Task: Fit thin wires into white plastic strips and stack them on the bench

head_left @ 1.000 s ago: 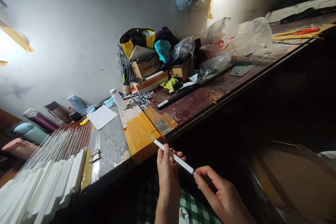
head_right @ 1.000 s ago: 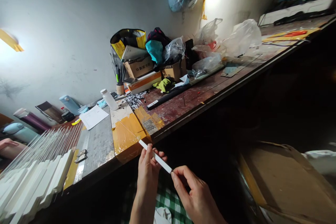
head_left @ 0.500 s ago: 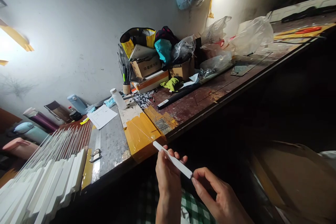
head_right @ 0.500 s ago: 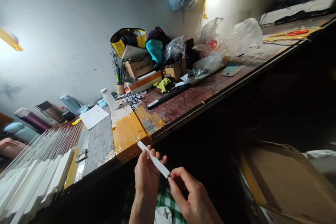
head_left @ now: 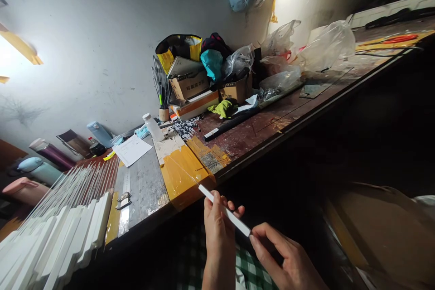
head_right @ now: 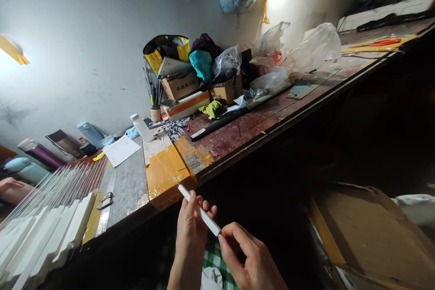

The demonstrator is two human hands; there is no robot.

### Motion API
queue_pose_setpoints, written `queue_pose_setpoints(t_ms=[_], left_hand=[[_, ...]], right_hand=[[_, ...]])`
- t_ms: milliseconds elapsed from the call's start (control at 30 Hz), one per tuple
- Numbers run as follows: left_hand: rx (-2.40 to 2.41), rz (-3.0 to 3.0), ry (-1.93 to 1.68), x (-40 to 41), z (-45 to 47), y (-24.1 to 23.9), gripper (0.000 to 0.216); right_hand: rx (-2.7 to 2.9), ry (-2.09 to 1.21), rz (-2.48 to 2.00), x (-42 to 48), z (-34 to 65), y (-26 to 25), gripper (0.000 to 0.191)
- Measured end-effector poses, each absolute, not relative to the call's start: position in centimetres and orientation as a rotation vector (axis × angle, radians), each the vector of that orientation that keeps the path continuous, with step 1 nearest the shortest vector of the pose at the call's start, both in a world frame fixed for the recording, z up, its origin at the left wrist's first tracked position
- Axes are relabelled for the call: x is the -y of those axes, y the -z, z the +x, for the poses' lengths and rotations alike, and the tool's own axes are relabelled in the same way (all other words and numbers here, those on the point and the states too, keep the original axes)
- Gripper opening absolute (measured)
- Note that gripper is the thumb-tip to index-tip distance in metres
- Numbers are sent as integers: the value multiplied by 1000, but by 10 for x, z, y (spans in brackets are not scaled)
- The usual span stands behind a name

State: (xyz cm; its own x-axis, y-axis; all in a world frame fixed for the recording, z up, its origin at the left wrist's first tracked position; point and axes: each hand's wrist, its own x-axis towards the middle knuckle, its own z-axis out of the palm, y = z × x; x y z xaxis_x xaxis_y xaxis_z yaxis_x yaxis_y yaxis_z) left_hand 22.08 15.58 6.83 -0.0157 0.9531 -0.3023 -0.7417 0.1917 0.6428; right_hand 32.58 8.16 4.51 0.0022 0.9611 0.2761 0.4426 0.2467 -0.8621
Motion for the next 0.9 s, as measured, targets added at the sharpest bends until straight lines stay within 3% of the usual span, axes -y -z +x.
queue_pose_setpoints(t_ms=[300, 467, 900], left_hand=[[-800, 253, -1357, -152, 220, -69, 11], [-793, 292, -1346, -159, 222, -69, 23], [-835, 258, -1385, -158, 210, -68, 10]], right_hand=[[1551, -808, -1428, -77, 326, -49, 31], [1547, -777, -1366, -82, 327, -43, 25], [1549, -900, -1371, -87, 317, -43, 34]])
